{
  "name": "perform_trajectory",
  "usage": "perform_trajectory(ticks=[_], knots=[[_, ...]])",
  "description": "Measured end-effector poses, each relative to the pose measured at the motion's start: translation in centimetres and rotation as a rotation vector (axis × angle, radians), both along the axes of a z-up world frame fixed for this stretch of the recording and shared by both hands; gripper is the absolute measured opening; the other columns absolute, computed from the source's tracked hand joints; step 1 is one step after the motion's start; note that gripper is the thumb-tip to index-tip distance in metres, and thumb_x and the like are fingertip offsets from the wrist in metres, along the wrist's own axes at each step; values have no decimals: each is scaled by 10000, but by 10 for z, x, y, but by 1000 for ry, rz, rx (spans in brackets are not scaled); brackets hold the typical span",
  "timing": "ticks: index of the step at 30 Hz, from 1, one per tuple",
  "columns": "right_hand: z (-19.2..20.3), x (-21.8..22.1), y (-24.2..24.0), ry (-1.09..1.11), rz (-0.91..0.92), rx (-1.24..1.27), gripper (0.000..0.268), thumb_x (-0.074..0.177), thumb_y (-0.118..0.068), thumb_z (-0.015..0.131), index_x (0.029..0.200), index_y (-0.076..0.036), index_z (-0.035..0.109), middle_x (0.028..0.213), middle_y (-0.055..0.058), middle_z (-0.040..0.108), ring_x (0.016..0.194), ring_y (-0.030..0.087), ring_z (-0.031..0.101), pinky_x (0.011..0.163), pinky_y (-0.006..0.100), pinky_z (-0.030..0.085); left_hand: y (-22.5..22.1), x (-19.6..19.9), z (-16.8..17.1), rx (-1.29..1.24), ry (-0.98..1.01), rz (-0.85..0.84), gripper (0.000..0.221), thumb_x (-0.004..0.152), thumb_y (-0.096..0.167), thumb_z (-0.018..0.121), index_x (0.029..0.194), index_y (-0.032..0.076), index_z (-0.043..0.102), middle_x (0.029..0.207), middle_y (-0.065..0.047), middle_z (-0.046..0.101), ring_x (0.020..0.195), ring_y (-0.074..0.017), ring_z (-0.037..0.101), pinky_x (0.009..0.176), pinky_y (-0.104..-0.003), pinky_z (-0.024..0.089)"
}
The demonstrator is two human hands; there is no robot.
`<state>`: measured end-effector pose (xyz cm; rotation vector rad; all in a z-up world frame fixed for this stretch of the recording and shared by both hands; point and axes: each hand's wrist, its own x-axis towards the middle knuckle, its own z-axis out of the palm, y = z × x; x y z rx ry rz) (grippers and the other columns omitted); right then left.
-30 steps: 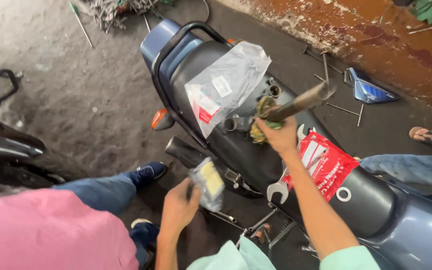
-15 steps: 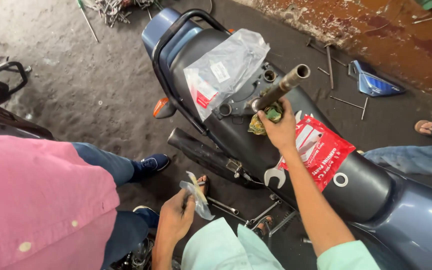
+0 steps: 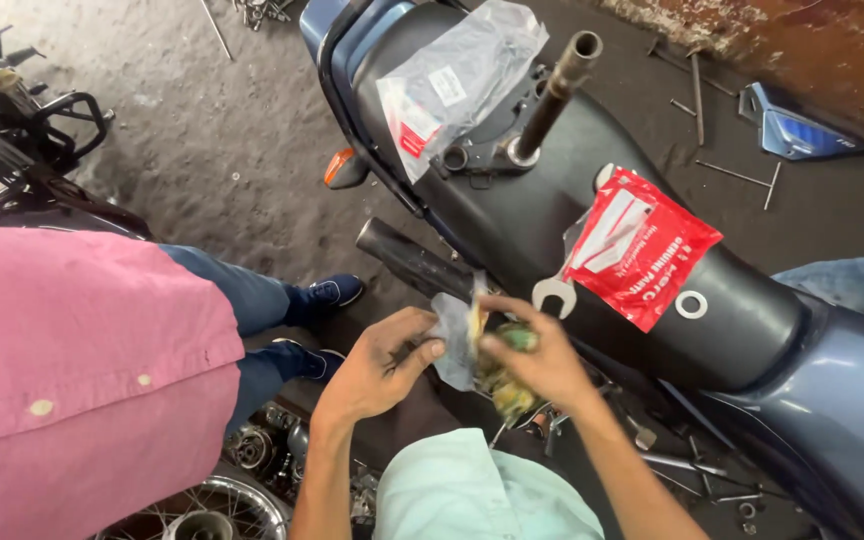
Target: The person cleans a motorcycle part with a cloth, then uses a hammer to tap a metal tube on the floor. They wipe the part again, retrieve a small packet, cut it open with scissors, and place the contents into the motorcycle's fuel tank opening.
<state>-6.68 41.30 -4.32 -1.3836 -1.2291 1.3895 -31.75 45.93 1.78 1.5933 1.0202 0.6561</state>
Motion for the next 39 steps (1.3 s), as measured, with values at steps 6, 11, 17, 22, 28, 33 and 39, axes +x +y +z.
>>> perform_trajectory(ticks=[6, 11, 17, 22, 28, 33, 39], knots=[[0, -24, -18, 75, 85, 12, 800, 815, -181, 768, 1533, -86, 427, 1416, 134, 565, 1351, 216, 518, 1133, 355, 407, -24, -12, -2, -222, -163, -47, 348, 955, 243, 690, 1179, -20, 657, 1016, -43, 697, 890, -105, 627, 768, -287, 525], [-23, -40, -18, 58, -27, -119, 528, 859, -188, 759, 1358, -76, 629, 1313, 78, 686, 1179, 163, 634, 1029, 329, 498, 23, -46, -62, -328, -73, 34, 318, 949, 271, 706, 1096, -11, 700, 803, -51, 654, 688, -93, 558, 601, -299, 453], [-90, -54, -55, -103, -479, -320, 272, 1035, -256, 650, 1102, -13, 753, 990, 102, 688, 876, 144, 643, 763, 291, 531, 67, -93, -264, -314, 187, 340, 402, 913, 345, 752, 1049, -32, 713, 915, -130, 760, 760, -195, 705, 666, -366, 539], [-182, -130, -31, -23, -423, -443, 464, 1078, -428, 374, 1210, -86, 658, 1059, 82, 740, 972, 171, 690, 868, 307, 536, 17, -115, -338, -559, 343, 412, 596, 850, 438, 740, 1265, 20, 650, 1083, -181, 759, 970, -286, 754, 870, -377, 563], [-451, -192, -34, 247, -243, -952, 452, 1011, -407, 463, 1380, -174, 581, 1130, -10, 728, 893, 103, 705, 710, 259, 524, -78, -121, -505, -918, 4, 376, 532, 866, 378, 726, 1306, 98, 621, 1159, -100, 735, 1076, -214, 693, 950, -358, 525], [-751, -175, -48, 48, -364, -990, 410, 969, -292, 714, 1241, 0, 617, 1018, 192, 686, 746, 200, 701, 629, 345, 589, -53, -166, -633, -621, 141, 469, 293, 849, 227, 643, 1072, 61, 735, 973, -145, 797, 917, -216, 765, 864, -360, 586], [-954, -189, -21, -592, -309, -998, 756, 697, -390, 889, 1273, -63, 523, 1091, 174, 686, 828, 364, 738, 660, 478, 608, 27, -188, -638, -573, 386, 441, 277, 858, 252, 759, 1071, 79, 720, 1016, -175, 736, 961, -341, 702, 821, -409, 539]])
